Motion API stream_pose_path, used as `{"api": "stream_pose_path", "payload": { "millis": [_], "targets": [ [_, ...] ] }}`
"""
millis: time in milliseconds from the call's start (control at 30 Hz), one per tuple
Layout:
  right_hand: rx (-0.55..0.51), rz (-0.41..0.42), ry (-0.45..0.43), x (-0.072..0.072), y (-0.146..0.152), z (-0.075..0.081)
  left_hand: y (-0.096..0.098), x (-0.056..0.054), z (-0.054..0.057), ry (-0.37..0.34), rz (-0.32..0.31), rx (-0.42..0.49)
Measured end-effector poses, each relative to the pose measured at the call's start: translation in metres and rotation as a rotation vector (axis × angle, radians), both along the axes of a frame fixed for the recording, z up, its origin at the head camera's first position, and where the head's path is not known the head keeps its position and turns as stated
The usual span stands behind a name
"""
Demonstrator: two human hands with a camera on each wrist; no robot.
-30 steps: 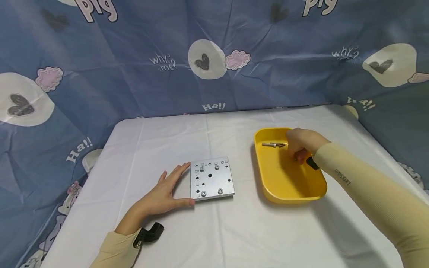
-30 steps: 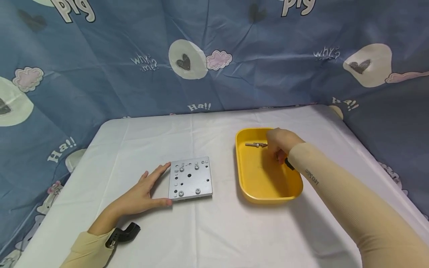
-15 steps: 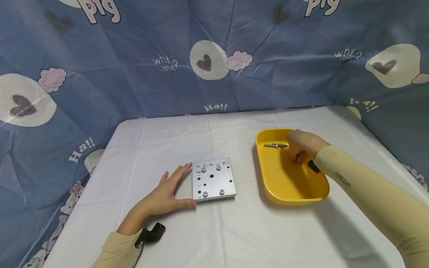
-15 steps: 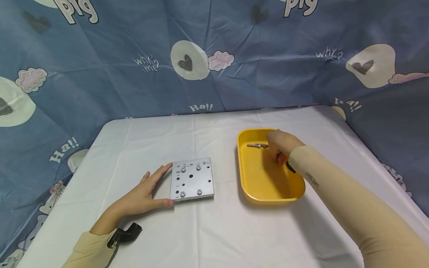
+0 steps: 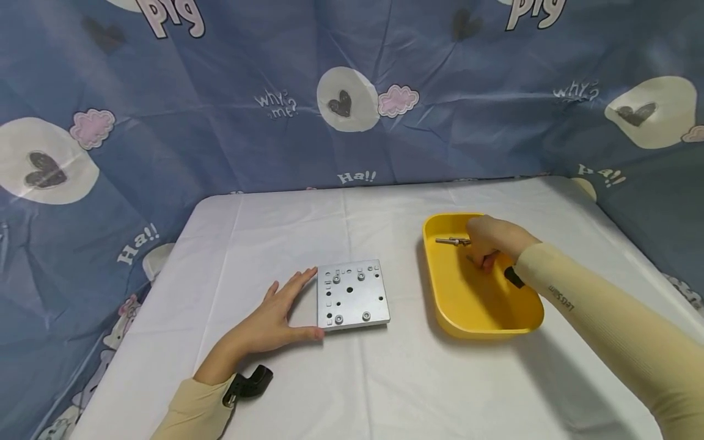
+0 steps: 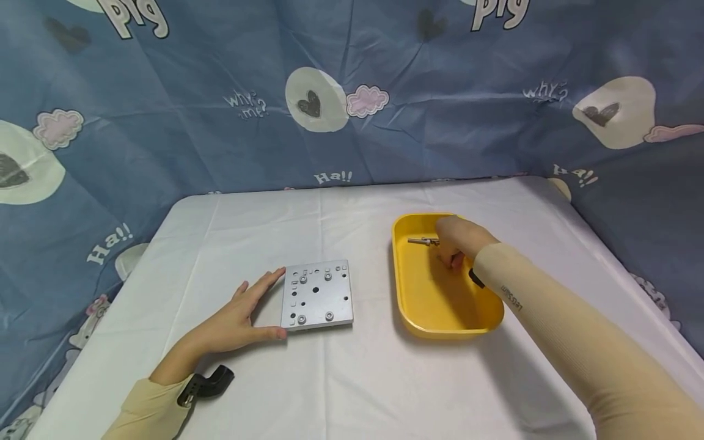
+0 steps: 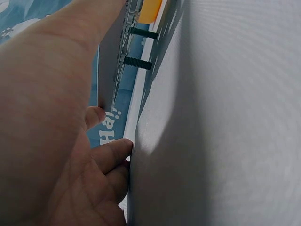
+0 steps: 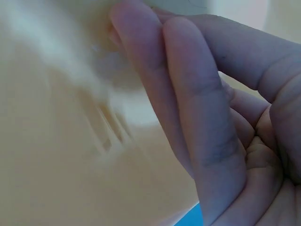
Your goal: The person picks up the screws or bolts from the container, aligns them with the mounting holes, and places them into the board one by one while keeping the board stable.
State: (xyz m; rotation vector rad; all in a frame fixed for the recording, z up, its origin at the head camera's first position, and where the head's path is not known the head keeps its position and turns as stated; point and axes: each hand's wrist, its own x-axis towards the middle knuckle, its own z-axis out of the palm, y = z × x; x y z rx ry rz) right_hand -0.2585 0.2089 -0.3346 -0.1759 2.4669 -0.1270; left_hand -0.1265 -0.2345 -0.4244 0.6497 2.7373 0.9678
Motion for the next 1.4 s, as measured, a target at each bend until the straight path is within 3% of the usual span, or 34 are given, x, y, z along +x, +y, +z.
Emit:
{"api": "stream_pose_path", "payload": {
  "millis": [600,867,1400],
  "targets": [
    [-0.110,0.031,-0.026,-0.004,0.006,-0.001,0.000,0.001,0.002,-0.012,0.008,0.001],
    [-0.129,0.074,-0.005,-0.003,0.012,-0.001,0.002,0.001,0.001,-0.019,0.004,-0.006],
    [-0.131,0.065,-0.039,-0.007,0.010,-0.002,0.002,-0.001,0.002,-0.038,0.014,0.000]
  ]
}}
